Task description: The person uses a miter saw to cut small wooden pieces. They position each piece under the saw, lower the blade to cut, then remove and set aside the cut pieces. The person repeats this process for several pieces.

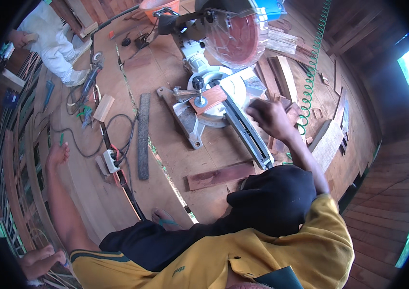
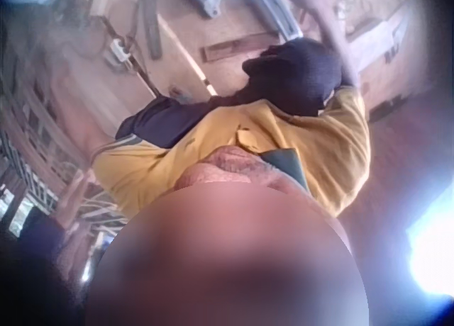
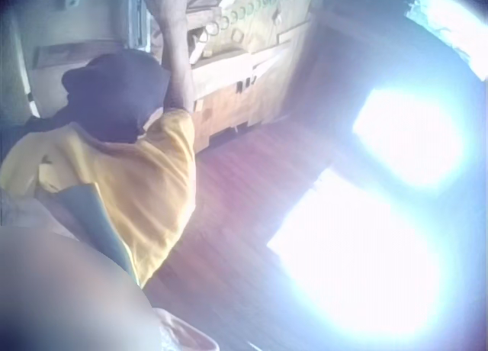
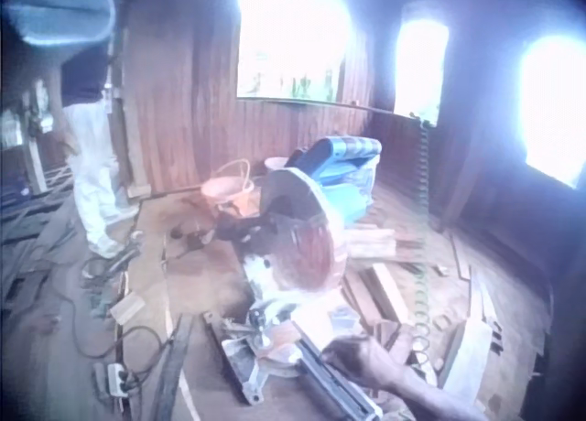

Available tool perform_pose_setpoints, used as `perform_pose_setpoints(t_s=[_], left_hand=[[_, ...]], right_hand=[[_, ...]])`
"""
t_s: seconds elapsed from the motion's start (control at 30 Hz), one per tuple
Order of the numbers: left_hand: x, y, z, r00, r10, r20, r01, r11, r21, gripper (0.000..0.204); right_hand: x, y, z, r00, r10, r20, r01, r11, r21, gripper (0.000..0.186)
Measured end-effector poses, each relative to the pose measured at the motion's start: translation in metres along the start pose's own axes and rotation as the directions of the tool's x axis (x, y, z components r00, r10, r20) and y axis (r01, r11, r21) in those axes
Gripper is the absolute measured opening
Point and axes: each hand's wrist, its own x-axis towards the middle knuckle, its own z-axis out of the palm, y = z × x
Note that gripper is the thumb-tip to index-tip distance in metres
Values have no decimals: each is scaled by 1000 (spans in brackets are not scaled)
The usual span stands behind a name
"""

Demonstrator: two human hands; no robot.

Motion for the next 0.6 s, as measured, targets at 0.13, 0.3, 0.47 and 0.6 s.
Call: perform_pose_setpoints(t_s=[0.13, 0.3, 0.47, 0.6], left_hand=[[-4, 24, 10, 994, 101, 34, -107, 951, 291, 41], [-34, 91, 9, 991, 113, 70, -132, 908, 397, 41], [-45, 82, 8, 991, 137, -2, -127, 925, 359, 46], [-44, 44, 4, 998, 50, 32, -59, 916, 397, 44]], right_hand=[[100, -70, 21, 950, -198, 242, 266, 919, -291, 45], [191, -75, 65, 899, -6, 438, 237, 848, -475, 57], [189, -57, 85, 928, -1, 373, 220, 810, -544, 50], [193, -56, 97, 886, 162, 433, 133, 808, -574, 41]])
